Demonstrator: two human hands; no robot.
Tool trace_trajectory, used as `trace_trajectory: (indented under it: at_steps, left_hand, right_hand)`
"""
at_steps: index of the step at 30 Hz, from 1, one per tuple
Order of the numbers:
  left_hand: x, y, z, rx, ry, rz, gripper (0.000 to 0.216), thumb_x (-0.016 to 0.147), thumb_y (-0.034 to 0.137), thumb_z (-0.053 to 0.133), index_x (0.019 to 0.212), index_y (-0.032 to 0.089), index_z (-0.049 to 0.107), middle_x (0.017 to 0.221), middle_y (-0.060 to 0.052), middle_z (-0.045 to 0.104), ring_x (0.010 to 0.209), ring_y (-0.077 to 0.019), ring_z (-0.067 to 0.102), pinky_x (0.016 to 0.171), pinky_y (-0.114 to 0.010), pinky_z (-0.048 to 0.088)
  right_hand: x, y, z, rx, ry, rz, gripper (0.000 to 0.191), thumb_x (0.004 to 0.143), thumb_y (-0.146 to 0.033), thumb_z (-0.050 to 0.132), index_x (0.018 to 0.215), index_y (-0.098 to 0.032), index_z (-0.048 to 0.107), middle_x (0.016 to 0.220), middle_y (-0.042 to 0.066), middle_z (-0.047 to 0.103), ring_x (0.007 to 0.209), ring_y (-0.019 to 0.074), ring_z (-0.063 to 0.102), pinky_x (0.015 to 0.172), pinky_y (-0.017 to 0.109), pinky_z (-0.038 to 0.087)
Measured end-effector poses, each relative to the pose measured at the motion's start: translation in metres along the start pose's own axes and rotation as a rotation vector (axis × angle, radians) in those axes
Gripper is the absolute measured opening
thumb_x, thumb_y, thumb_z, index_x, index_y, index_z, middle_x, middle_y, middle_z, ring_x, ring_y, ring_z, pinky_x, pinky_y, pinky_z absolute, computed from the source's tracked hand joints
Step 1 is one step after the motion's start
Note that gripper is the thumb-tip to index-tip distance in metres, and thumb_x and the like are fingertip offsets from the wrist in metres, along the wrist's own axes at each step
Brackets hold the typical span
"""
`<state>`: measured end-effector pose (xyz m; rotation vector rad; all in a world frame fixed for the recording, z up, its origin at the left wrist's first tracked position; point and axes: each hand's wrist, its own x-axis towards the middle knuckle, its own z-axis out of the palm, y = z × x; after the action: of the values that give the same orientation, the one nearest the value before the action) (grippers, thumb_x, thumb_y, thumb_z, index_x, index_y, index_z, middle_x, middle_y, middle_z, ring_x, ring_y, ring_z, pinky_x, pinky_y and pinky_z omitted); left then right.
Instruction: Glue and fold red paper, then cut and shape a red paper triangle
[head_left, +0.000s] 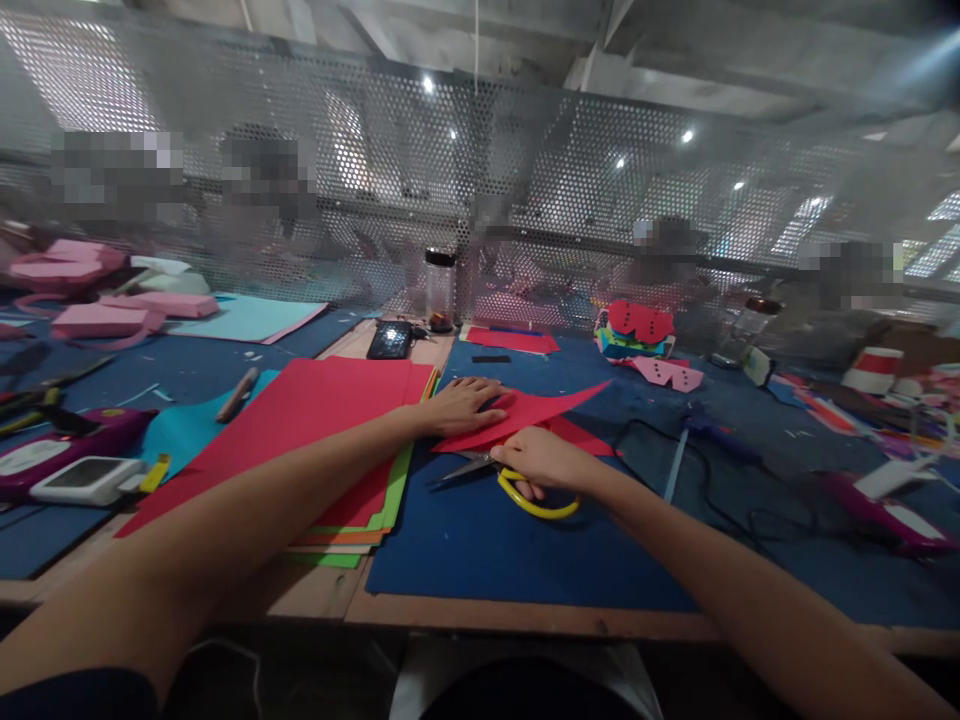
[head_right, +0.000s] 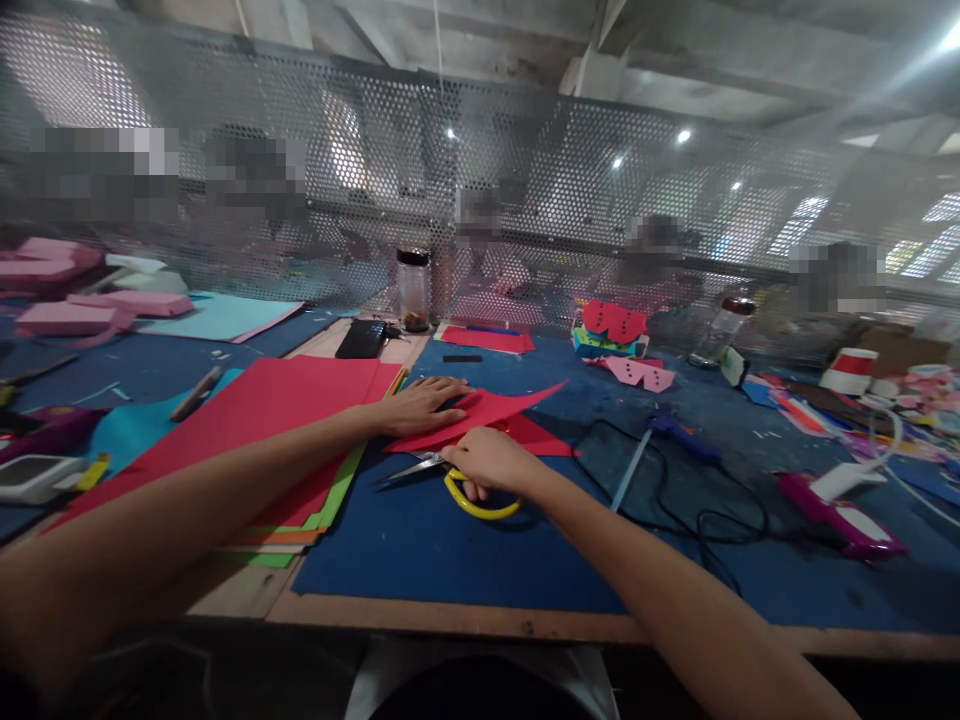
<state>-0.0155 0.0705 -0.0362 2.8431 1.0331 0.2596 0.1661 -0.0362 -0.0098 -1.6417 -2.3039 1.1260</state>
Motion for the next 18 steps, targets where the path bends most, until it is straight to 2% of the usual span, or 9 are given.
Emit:
trace_trajectory:
  at_steps: [4, 11, 18]
  left_hand:
    - [-0.003, -0.004, -0.005, -0.016, -0.008, -0.004, 0.061, 0.102, 0.064, 0.026, 0.154, 0.034, 0.032, 0.165, -0.006, 0.029, 0.145, -0.0293, 0.035, 0.115, -0.047, 0.029]
    - [-0.014, -0.012, 0.003, 0.023, -0.020, 0.023, 0.059, 0.102, 0.063, 0.031, 0.152, 0.032, 0.039, 0.163, -0.006, 0.033, 0.147, -0.0297, 0.032, 0.119, -0.049, 0.021]
    - [-0.014, -0.011, 0.005, 0.041, -0.004, 0.027, 0.058, 0.101, 0.063, 0.032, 0.151, 0.033, 0.041, 0.161, -0.007, 0.035, 0.142, -0.0301, 0.037, 0.117, -0.049, 0.024]
  right_hand:
    - [-0.002, -0.002, -0.001, -0.016, -0.006, -0.006, 0.058, 0.101, -0.035, 0.039, 0.049, -0.016, 0.055, 0.046, 0.003, 0.058, 0.039, 0.0096, 0.050, 0.051, 0.023, 0.039]
    - [0.001, -0.003, -0.001, -0.007, -0.013, 0.001, 0.061, 0.101, -0.038, 0.039, 0.046, -0.016, 0.055, 0.044, 0.003, 0.058, 0.038, 0.0102, 0.051, 0.053, 0.024, 0.042]
    - [0.003, 0.002, 0.000, 0.000, -0.018, -0.033, 0.061, 0.101, -0.039, 0.039, 0.047, -0.017, 0.054, 0.043, 0.002, 0.057, 0.037, 0.0090, 0.050, 0.051, 0.022, 0.041]
